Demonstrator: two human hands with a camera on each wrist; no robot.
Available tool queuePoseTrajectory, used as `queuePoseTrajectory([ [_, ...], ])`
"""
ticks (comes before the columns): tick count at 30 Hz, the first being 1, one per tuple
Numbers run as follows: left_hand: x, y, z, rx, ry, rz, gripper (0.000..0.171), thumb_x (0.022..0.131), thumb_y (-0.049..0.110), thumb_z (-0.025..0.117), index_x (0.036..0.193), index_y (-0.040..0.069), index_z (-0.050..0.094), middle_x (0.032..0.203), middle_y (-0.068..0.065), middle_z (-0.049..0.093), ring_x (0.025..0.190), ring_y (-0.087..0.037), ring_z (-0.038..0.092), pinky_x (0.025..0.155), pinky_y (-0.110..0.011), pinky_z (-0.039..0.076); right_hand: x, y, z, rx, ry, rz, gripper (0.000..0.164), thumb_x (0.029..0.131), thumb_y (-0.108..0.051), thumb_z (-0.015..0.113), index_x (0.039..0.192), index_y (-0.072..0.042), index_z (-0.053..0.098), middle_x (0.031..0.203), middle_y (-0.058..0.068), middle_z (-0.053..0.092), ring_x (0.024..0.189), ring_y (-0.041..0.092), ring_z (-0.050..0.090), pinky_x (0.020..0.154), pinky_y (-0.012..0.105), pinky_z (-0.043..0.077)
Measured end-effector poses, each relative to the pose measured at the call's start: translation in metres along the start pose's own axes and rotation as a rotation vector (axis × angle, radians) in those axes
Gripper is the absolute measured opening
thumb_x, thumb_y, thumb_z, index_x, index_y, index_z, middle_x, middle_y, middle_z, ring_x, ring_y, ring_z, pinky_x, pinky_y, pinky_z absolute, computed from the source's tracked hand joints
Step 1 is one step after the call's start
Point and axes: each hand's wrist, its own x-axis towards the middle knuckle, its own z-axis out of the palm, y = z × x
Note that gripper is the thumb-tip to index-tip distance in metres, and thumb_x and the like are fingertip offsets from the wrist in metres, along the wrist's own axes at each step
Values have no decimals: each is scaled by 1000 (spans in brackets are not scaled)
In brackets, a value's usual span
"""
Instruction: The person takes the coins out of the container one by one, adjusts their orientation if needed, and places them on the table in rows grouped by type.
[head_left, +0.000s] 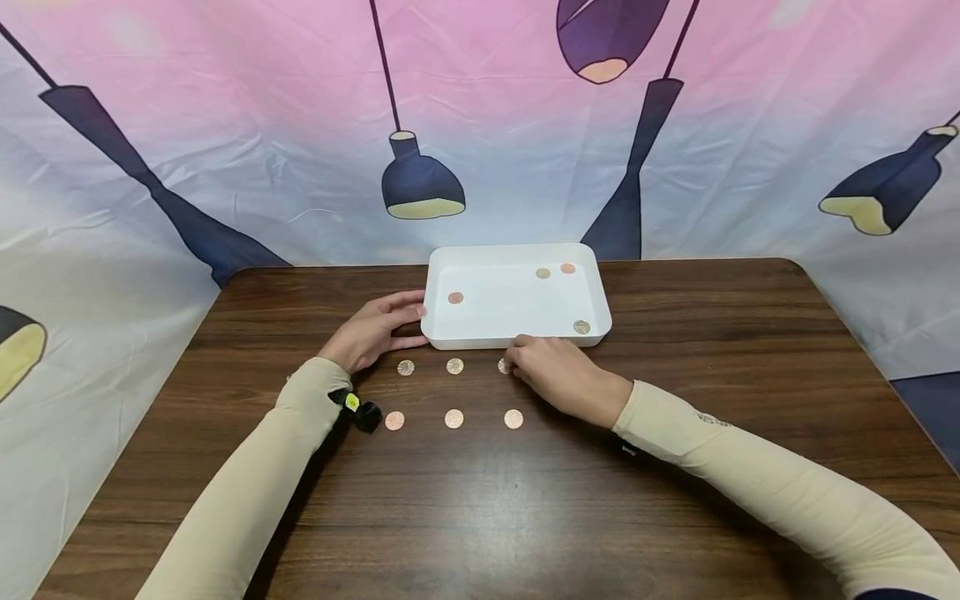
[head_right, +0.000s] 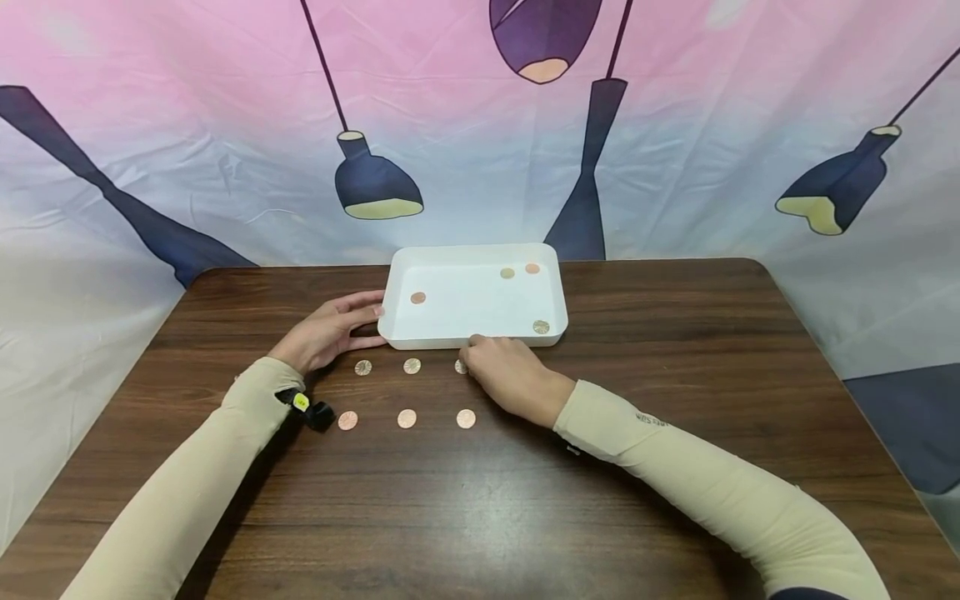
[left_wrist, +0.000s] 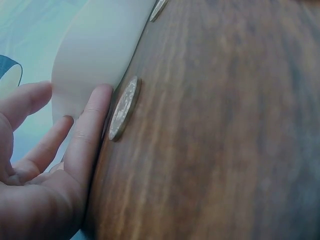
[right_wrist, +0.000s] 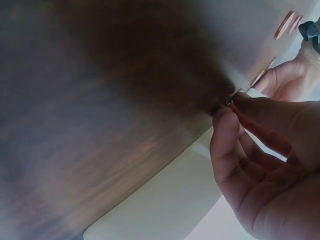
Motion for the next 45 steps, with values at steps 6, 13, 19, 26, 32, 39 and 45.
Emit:
queuePoseTrajectory([
  [6, -1, 0, 1, -4, -6, 2, 60, 111, 16, 58, 166, 12, 35, 162, -15, 40, 139, -33, 51, 103, -39, 61, -3, 2, -12, 67, 3, 12, 9, 97, -2, 74, 103, -7, 78, 98, 4, 73, 88, 22, 74, 74, 38, 65],
  [13, -1, 1, 1, 9, -9, 5, 60, 111, 16, 57, 166, 12, 34, 163, -14, 38, 139, -33, 50, 103, -39, 61, 0, 32, -60, 141, 17, 164, 16, 96, -2, 76, 112, -5, 76, 100, 5, 76, 93, 26, 73, 78, 45, 63],
  [19, 0, 0, -1, 4, 3, 2, 60, 111, 16, 58, 166, 12, 34, 163, -15, 39, 140, -34, 50, 102, -39, 61, 8, 65, -79, 86, -179, 307, 26, 97, -3, 74, 123, -6, 74, 106, 7, 76, 91, 31, 71, 73, 47, 60],
  [26, 2, -4, 0, 2, -2, 7, 59, 111, 16, 58, 165, 11, 35, 163, -15, 38, 141, -35, 49, 103, -39, 61, 9, 85, -60, 129, -257, 416, 18, 96, 3, 67, 108, -4, 78, 96, 10, 73, 74, 25, 56, 63, 32, 46],
  [32, 1, -5, 3, 8, 3, 2, 59, 110, 18, 59, 165, 11, 37, 163, -14, 39, 140, -35, 50, 102, -39, 61, 8, 87, -56, 142, -288, 467, 14, 98, -3, 70, 90, -10, 79, 84, 4, 72, 69, 20, 57, 56, 29, 45],
  [39, -1, -2, 3, 4, 4, 4, 59, 110, 17, 59, 164, 10, 37, 162, -15, 40, 138, -34, 52, 102, -39, 62, 15, 84, -52, 304, -270, 375, 16, 106, -4, 62, 109, -2, 78, 92, 5, 77, 55, 15, 57, 54, 26, 47],
  [45, 0, -1, 4, 2, 7, 0, 59, 110, 17, 59, 164, 11, 37, 162, -15, 41, 138, -34, 52, 102, -39, 62, 30, 84, -44, 385, -259, 283, 27, 108, 0, 55, 131, 5, 69, 120, 16, 76, 50, 14, 61, 67, 28, 53],
])
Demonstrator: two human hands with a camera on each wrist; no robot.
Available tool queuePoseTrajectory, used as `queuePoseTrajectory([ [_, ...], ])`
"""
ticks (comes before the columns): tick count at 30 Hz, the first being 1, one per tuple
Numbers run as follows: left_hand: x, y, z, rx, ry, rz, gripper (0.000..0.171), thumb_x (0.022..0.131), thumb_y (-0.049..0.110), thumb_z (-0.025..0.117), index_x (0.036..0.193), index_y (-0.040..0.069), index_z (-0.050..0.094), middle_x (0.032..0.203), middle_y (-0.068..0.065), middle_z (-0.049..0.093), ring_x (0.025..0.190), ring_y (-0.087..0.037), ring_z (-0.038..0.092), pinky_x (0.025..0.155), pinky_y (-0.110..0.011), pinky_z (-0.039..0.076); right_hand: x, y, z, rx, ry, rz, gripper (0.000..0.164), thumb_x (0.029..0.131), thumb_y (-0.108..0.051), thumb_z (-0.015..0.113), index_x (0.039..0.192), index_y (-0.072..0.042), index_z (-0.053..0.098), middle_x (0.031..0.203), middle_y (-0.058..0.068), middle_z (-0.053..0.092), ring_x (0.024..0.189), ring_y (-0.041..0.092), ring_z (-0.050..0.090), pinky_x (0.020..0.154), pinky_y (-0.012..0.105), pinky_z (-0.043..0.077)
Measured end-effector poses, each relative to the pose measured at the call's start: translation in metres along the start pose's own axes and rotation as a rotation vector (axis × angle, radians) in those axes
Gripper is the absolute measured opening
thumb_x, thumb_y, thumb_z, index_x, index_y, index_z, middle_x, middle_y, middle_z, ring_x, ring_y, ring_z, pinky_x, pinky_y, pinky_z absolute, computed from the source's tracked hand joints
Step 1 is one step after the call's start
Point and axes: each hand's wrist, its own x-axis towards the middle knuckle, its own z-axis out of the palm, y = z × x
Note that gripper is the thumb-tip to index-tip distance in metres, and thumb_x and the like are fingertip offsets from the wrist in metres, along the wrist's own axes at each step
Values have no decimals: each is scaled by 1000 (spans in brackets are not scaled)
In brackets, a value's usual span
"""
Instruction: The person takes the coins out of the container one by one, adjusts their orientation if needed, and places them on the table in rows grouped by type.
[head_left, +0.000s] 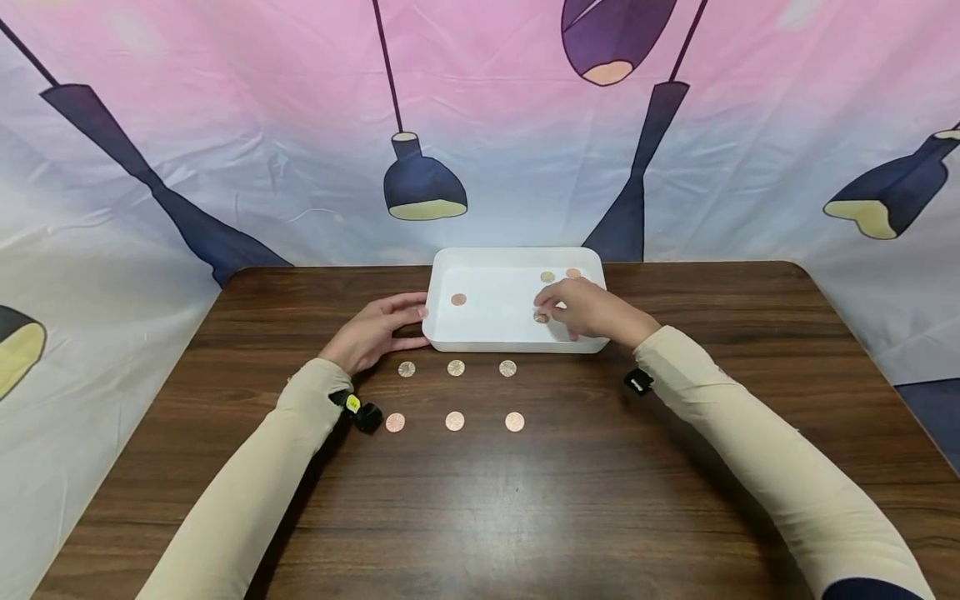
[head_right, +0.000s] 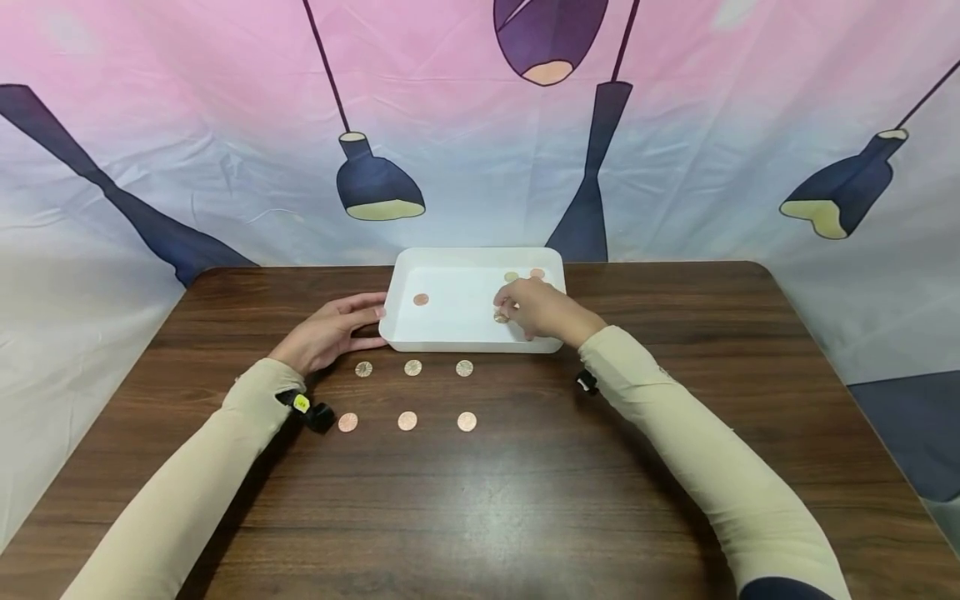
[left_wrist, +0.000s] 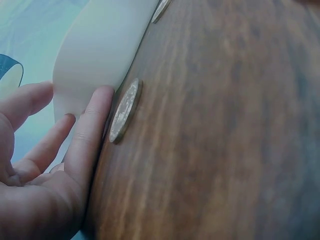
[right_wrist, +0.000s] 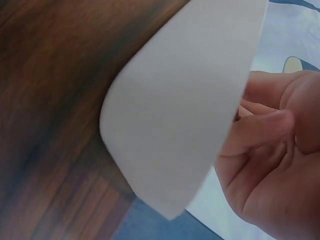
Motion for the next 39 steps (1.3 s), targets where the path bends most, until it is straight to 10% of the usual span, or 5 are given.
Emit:
queuePoseTrajectory([
  [11, -3, -1, 2, 13, 36, 7, 59, 109, 19, 61, 163, 11, 39, 160, -15, 42, 138, -35, 53, 99, -38, 63, 11, 3, 13, 28, 176, -19, 31, 98, 0, 69, 128, 8, 68, 107, 19, 73, 92, 31, 64, 76, 33, 52],
  [23, -4, -2, 3, 20, 57, 32, 60, 109, 19, 62, 163, 10, 39, 161, -16, 43, 138, -36, 53, 98, -39, 63, 22, 27, 19, 46, 272, -127, 19, 99, -3, 64, 113, 5, 75, 98, 15, 75, 97, 32, 60, 79, 36, 53],
  [39, -2, -2, 3, 28, 30, 42, 60, 109, 19, 61, 164, 8, 38, 162, -17, 40, 140, -37, 51, 100, -39, 62, 18, 3, 27, 87, 197, 94, 39, 93, -5, 75, 129, 6, 66, 111, 21, 67, 101, 34, 63, 92, 47, 55],
])
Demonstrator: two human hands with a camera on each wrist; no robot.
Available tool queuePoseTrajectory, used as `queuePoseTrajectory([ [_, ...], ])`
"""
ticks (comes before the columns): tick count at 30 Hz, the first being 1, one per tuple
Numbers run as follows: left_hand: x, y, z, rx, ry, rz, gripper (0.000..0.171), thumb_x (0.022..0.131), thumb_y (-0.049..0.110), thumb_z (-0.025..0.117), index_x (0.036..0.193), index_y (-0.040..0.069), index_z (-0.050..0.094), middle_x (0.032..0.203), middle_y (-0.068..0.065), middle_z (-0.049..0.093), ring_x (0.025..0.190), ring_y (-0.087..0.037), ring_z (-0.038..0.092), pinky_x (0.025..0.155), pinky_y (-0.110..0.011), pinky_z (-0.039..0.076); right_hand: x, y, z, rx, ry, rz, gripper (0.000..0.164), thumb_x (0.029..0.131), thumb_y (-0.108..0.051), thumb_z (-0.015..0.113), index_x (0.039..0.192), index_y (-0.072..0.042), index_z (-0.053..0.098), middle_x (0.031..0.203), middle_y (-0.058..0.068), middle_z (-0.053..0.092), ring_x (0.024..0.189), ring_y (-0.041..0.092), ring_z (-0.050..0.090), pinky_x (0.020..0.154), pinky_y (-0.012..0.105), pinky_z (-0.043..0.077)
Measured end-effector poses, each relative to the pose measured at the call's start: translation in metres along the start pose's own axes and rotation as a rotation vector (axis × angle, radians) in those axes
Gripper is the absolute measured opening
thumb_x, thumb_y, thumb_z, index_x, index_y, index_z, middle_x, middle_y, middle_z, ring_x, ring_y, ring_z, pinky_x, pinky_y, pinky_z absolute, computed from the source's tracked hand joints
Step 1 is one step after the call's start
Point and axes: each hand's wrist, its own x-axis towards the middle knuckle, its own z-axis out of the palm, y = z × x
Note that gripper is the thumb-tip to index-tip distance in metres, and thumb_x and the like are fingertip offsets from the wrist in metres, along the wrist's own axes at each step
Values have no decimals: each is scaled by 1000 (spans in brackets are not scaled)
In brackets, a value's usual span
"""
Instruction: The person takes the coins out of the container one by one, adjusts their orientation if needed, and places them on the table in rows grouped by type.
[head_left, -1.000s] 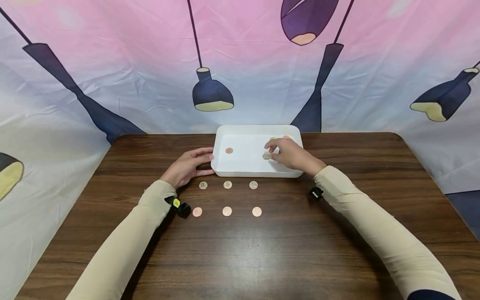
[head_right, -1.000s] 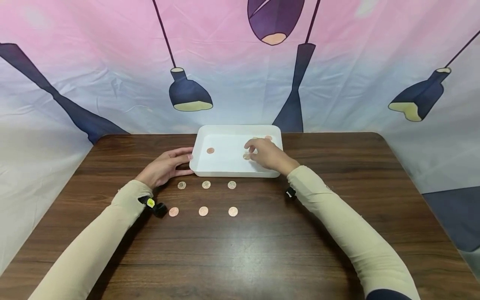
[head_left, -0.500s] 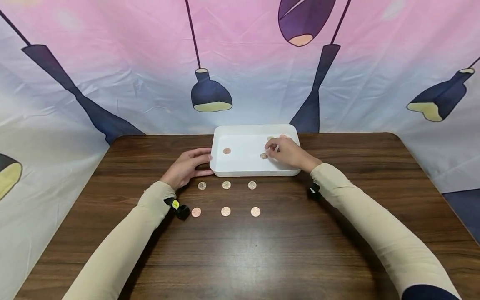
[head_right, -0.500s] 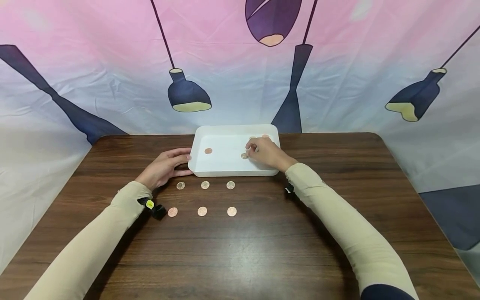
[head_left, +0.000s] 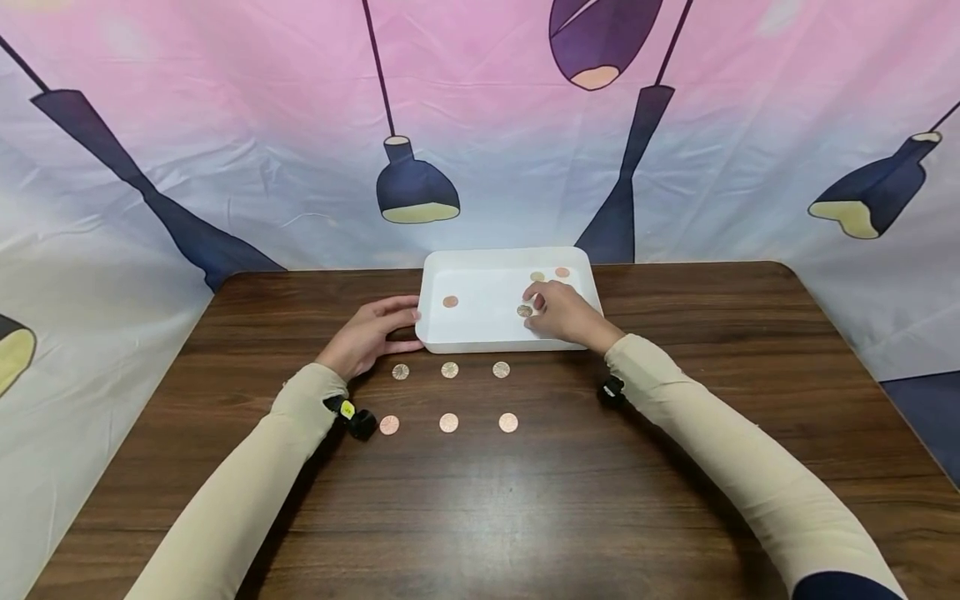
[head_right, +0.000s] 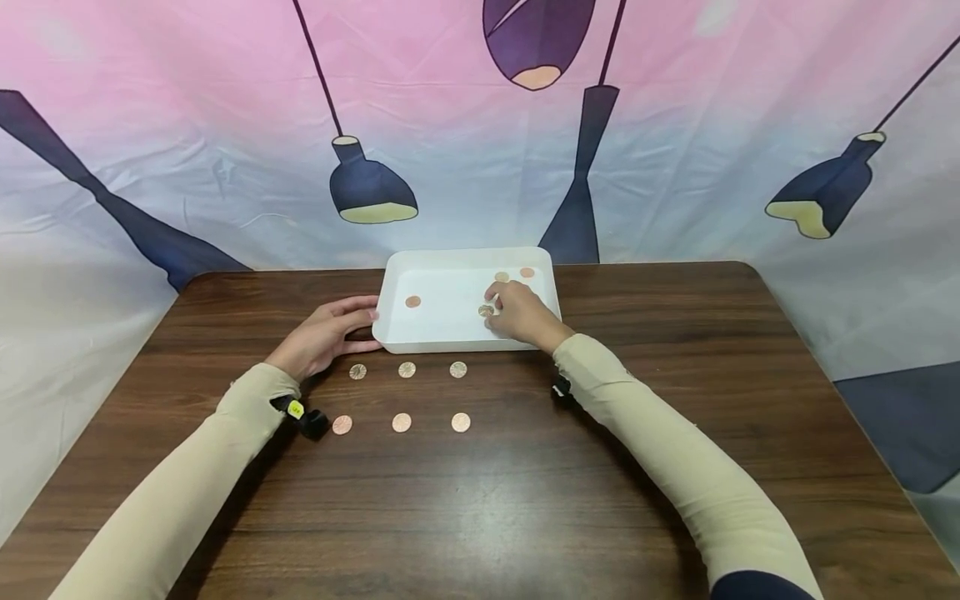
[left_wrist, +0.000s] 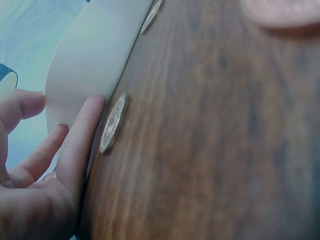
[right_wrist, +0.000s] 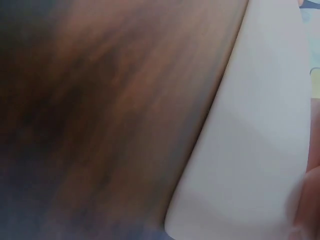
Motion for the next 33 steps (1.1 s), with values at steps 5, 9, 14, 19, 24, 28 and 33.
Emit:
queuePoseTrajectory([
  [5, 1, 0, 0, 1, -8, -2, 61, 109, 19, 61, 164, 8, 37, 162, -17, 40, 140, -37, 50, 100, -40, 62, 1, 1, 0, 26, -13, 27, 38, 94, -4, 76, 131, 1, 67, 110, 20, 67, 99, 34, 63, 90, 46, 56],
  [9, 1, 1, 0, 5, -2, -12, 61, 109, 19, 60, 164, 8, 36, 162, -17, 39, 140, -37, 50, 100, -39, 63, 2, -1, 0, 59, -30, 64, 37, 95, -5, 75, 132, -4, 69, 105, 16, 65, 91, 29, 60, 82, 41, 54],
  [14, 0, 1, 0, 3, 5, -17, 60, 109, 19, 60, 164, 8, 37, 162, -16, 40, 140, -36, 50, 99, -39, 63, 3, -3, -3, 95, -28, 98, 33, 94, -4, 77, 126, -6, 71, 100, 12, 62, 85, 25, 55, 77, 35, 50],
  [19, 2, 1, 1, 13, 5, -15, 60, 109, 20, 61, 164, 8, 37, 162, -17, 40, 138, -35, 52, 100, -39, 62, 5, -2, -6, 146, -39, 128, 28, 92, -4, 80, 119, -5, 73, 93, 8, 59, 82, 22, 51, 72, 31, 46],
  [24, 3, 1, 1, 10, 4, -15, 59, 110, 18, 59, 163, 8, 38, 161, -17, 41, 137, -35, 53, 101, -39, 62, 7, -1, -7, 156, -48, 120, 22, 91, -3, 81, 111, -4, 71, 89, 6, 56, 81, 21, 50, 71, 28, 44],
  [28, 4, 1, 1, 11, 5, -13, 58, 110, 18, 59, 163, 7, 38, 161, -17, 41, 136, -35, 54, 101, -39, 62, 7, -2, -5, 126, -45, 75, 23, 90, 0, 80, 105, -4, 63, 82, 4, 54, 77, 19, 50, 70, 29, 43],
  [33, 3, 0, 1, 7, 3, -10, 58, 110, 18, 59, 163, 7, 39, 160, -17, 41, 136, -35, 53, 100, -38, 62, 5, -5, -2, 53, -69, 36, 21, 96, 0, 74, 110, -6, 61, 78, 4, 53, 70, 19, 46, 68, 31, 41],
])
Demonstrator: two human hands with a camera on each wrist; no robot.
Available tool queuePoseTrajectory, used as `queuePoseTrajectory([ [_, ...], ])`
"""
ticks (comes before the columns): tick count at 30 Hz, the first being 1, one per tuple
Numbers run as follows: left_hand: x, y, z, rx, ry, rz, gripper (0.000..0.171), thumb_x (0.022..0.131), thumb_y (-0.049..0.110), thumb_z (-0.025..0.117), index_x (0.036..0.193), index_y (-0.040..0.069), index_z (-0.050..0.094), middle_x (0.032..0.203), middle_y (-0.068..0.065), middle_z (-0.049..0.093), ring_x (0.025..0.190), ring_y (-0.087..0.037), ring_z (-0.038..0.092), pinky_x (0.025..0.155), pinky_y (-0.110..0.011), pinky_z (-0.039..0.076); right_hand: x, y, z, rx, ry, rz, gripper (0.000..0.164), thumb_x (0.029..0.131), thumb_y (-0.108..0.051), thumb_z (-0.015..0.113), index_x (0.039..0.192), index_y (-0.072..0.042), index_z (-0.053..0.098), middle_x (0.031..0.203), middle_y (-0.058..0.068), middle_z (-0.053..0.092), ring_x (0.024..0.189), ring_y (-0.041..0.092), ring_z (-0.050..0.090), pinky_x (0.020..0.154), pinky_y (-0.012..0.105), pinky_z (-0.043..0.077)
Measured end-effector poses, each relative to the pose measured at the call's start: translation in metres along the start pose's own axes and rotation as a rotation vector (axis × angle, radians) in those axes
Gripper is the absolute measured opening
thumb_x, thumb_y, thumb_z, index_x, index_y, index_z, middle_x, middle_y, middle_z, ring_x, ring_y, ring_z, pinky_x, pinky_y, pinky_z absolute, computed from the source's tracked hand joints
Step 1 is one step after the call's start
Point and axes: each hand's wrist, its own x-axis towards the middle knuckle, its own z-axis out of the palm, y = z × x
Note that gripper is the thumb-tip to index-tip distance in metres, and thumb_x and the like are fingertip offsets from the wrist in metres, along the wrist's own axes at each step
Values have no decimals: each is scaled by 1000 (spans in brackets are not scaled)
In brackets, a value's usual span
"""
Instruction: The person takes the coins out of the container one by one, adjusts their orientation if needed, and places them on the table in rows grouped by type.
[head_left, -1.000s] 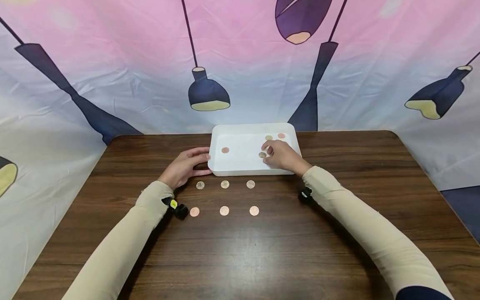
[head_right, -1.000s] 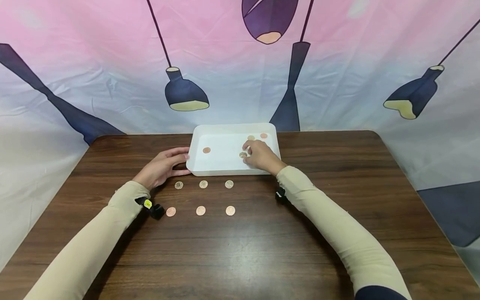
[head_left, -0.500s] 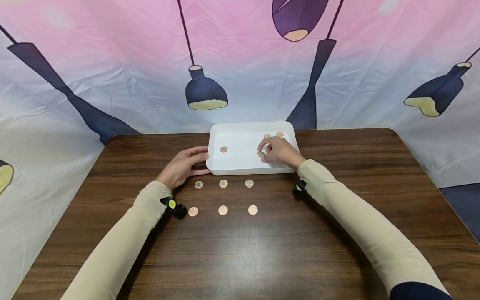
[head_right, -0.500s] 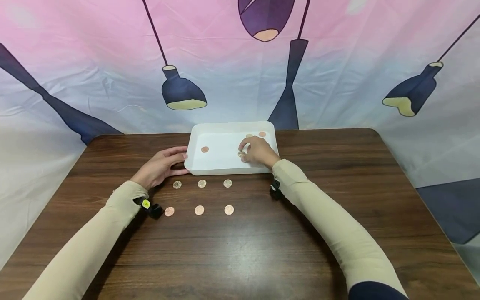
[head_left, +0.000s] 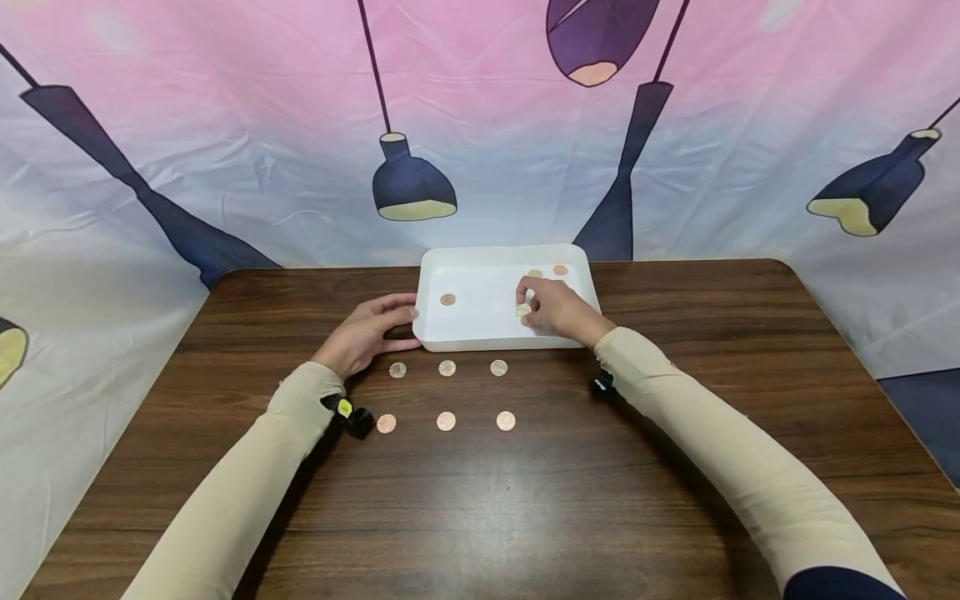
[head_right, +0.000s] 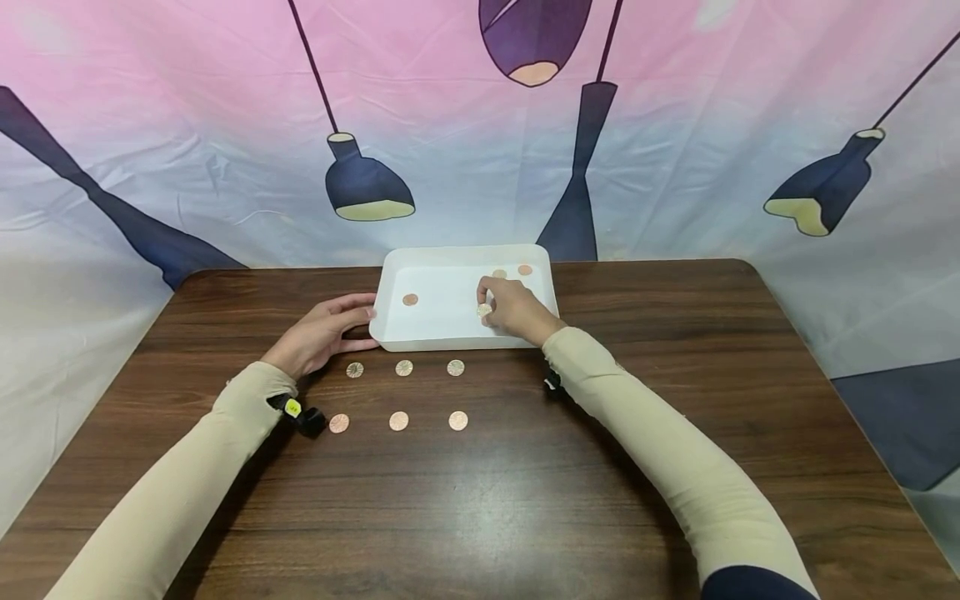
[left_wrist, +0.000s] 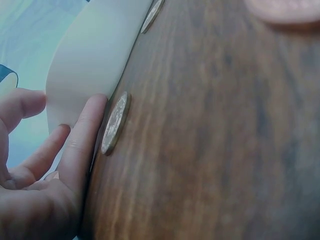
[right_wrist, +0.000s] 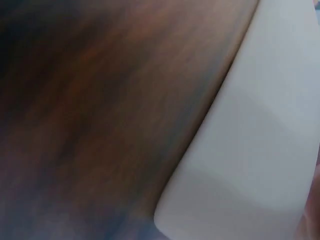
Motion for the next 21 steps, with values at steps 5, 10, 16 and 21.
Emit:
queuePoseTrajectory([
  [5, -1, 0, 0, -10, -2, -1, 58, 109, 18, 60, 163, 7, 39, 160, -17, 41, 137, -35, 53, 101, -39, 62, -2, -3, 0, -80, -11, -40, 25, 99, -1, 71, 122, -5, 67, 83, 8, 60, 69, 19, 48, 67, 31, 43],
  [10, -1, 1, 0, -13, -3, -1, 59, 109, 19, 61, 163, 7, 39, 161, -17, 40, 138, -36, 52, 101, -39, 62, -3, -1, -2, -104, -1, -104, 24, 97, 1, 70, 121, 0, 72, 92, 13, 70, 74, 21, 55, 71, 34, 50],
  [16, -3, 1, 0, -23, -1, -4, 58, 109, 17, 60, 162, 7, 40, 159, -17, 41, 138, -37, 52, 100, -40, 63, -3, -2, -2, -136, -2, -109, 25, 96, 3, 68, 120, 2, 73, 98, 15, 73, 80, 24, 60, 76, 37, 53],
  [21, -3, 0, 0, -24, 8, 4, 58, 109, 18, 61, 162, 7, 40, 159, -17, 42, 138, -36, 52, 100, -40, 62, -3, -4, -2, -167, 4, -83, 26, 95, 1, 68, 121, 1, 73, 100, 14, 72, 83, 25, 61, 76, 37, 54],
])
